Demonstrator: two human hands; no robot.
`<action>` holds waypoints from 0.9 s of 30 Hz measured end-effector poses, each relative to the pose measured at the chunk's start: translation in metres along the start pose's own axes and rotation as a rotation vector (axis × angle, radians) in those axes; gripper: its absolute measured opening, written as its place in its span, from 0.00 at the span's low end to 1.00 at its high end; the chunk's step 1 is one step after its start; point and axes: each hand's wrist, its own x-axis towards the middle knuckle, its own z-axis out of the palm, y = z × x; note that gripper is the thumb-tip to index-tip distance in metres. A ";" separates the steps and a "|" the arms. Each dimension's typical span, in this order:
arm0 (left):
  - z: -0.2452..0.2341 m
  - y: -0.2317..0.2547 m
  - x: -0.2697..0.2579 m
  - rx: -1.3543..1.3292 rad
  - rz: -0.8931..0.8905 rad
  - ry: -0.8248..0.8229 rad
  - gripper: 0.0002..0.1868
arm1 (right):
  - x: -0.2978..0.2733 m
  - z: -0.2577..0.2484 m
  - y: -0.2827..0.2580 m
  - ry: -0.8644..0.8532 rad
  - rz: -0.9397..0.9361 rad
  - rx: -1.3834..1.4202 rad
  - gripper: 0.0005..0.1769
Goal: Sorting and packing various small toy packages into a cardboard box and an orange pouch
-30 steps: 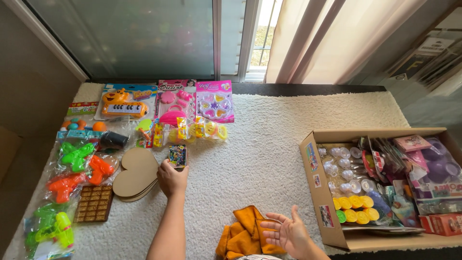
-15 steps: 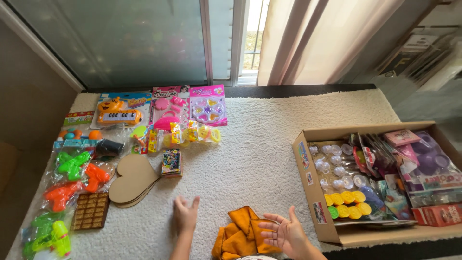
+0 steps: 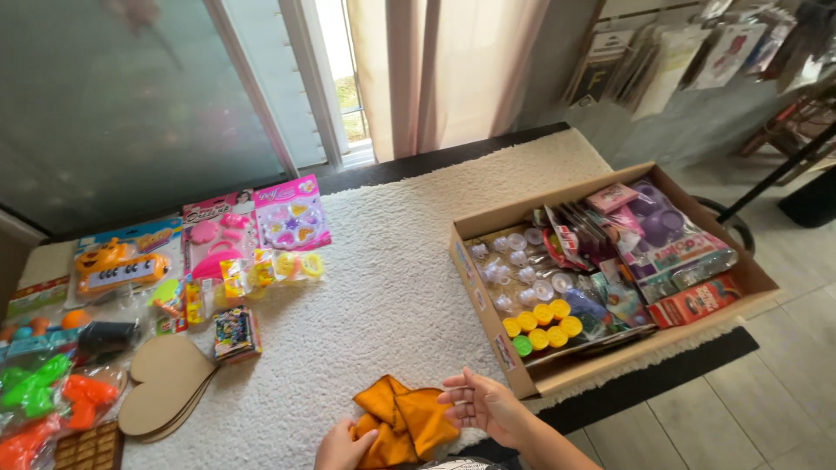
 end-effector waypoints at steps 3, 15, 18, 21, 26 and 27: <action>0.011 -0.006 0.009 -0.013 0.039 -0.035 0.30 | -0.020 -0.010 -0.038 0.049 -0.165 -0.001 0.25; 0.010 0.037 -0.008 -1.227 -0.006 0.179 0.21 | -0.043 -0.150 -0.245 0.501 -0.726 0.260 0.15; -0.005 0.042 -0.002 -1.201 -0.026 0.327 0.20 | 0.005 -0.223 -0.294 0.525 -0.730 0.295 0.22; -0.039 0.058 -0.020 -1.053 -0.031 0.412 0.20 | 0.052 -0.274 -0.335 0.500 -0.715 0.335 0.29; -0.069 0.071 -0.057 -0.889 0.060 0.384 0.11 | 0.113 -0.314 -0.392 0.510 -0.668 0.309 0.38; -0.063 0.062 -0.056 -1.021 0.009 0.243 0.16 | 0.123 -0.319 -0.400 0.583 -0.652 0.270 0.36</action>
